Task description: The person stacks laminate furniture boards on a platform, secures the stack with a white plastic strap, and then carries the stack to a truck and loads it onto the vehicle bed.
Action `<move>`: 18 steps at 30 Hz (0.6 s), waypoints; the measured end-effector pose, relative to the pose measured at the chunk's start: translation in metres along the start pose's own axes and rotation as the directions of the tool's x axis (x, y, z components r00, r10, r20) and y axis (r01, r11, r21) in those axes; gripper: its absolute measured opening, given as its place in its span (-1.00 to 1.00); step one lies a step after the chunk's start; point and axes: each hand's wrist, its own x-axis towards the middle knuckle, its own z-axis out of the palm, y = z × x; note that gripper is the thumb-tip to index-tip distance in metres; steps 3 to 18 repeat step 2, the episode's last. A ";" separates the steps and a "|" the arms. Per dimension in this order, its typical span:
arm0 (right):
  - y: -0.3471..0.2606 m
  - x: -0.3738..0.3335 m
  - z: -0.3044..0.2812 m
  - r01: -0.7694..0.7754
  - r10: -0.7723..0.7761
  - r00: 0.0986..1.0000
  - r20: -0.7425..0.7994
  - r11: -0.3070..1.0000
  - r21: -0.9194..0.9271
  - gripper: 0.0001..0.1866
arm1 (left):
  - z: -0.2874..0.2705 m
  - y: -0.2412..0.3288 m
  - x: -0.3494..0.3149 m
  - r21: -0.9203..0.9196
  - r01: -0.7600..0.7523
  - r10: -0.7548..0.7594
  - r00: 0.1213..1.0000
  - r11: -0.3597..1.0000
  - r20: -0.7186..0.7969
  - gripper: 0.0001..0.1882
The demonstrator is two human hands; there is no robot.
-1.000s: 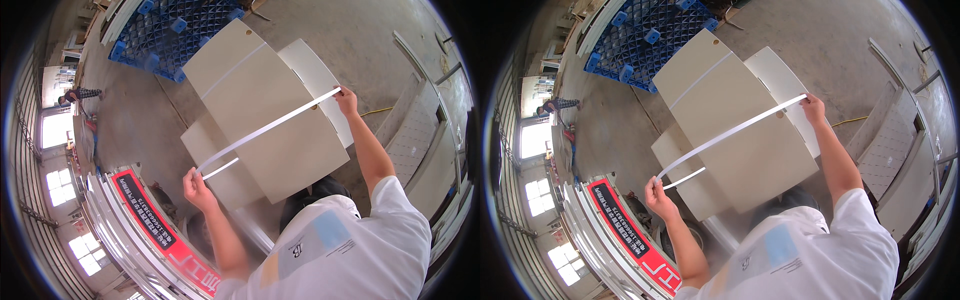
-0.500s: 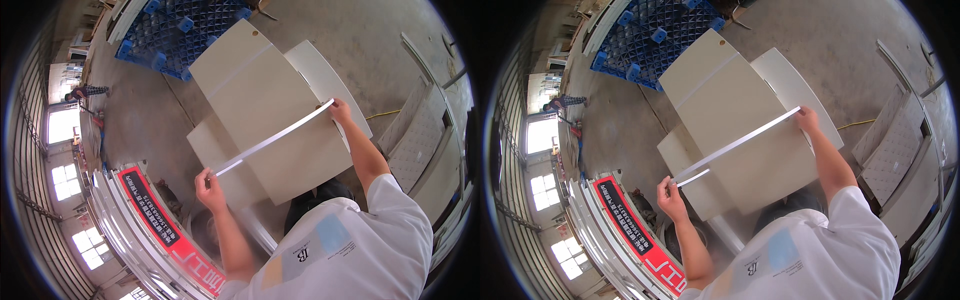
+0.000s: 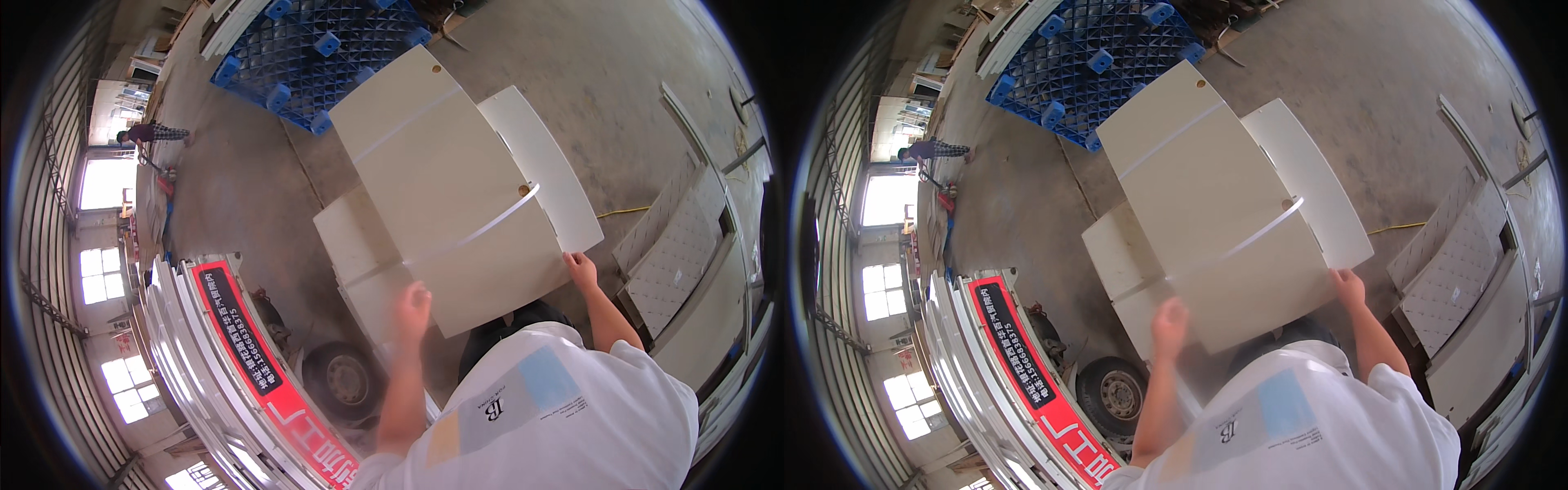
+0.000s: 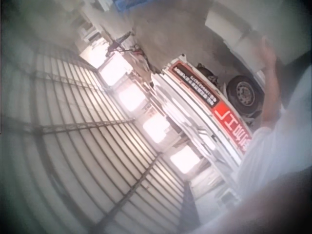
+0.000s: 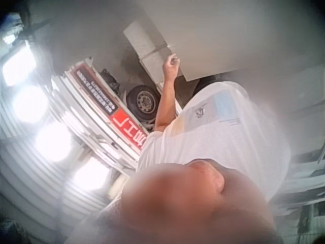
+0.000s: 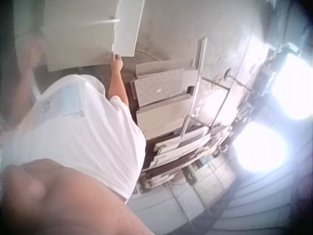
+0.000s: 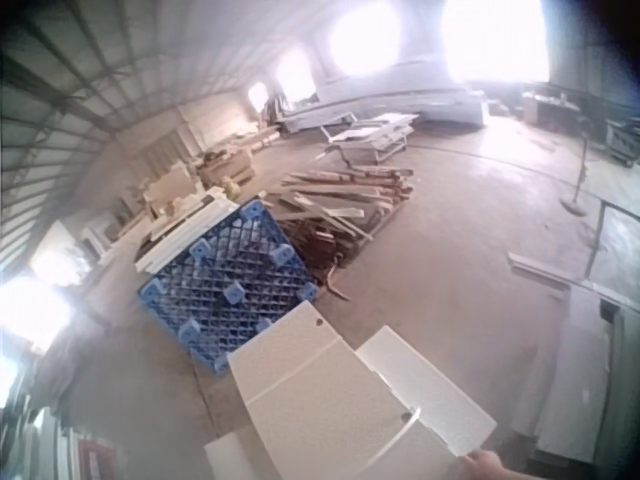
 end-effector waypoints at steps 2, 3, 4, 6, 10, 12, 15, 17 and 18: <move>0.013 0.003 0.005 -0.004 0.004 1.000 -0.002 0.999 -0.033 -0.51 | -0.001 0.019 -0.004 0.243 -0.060 0.059 0.998 0.968 0.013 -0.59; 0.013 0.003 0.005 -0.004 0.004 1.000 -0.002 0.999 -0.033 -0.51 | -0.001 0.019 -0.004 0.243 -0.060 0.059 0.998 0.968 0.013 -0.59; 0.013 0.003 0.005 -0.004 0.004 1.000 -0.002 0.999 -0.033 -0.51 | -0.001 0.019 -0.004 0.243 -0.060 0.059 0.998 0.968 0.013 -0.59; 0.013 0.003 0.005 -0.004 0.004 1.000 -0.002 0.999 -0.033 -0.51 | -0.001 0.019 -0.004 0.243 -0.060 0.059 0.998 0.968 0.013 -0.59; 0.013 0.003 0.005 -0.004 0.004 1.000 -0.002 0.999 -0.033 -0.51 | -0.001 0.019 -0.004 0.243 -0.060 0.059 0.998 0.968 0.013 -0.59; 0.013 0.003 0.005 -0.004 0.004 1.000 -0.002 0.999 -0.033 -0.51 | -0.001 0.019 -0.004 0.243 -0.060 0.059 0.998 0.968 0.013 -0.59; 0.013 0.003 0.005 -0.004 0.004 1.000 -0.002 0.999 -0.033 -0.51 | -0.001 0.019 -0.004 0.243 -0.060 0.059 0.998 0.968 0.013 -0.59; 0.013 0.003 0.005 -0.004 0.004 1.000 -0.002 0.999 -0.033 -0.51 | -0.001 0.019 -0.004 0.243 -0.060 0.059 0.998 0.968 0.013 -0.59; 0.013 0.003 0.005 -0.004 0.004 1.000 -0.002 0.999 -0.033 -0.51 | -0.001 0.019 -0.004 0.243 -0.060 0.059 0.998 0.968 0.013 -0.59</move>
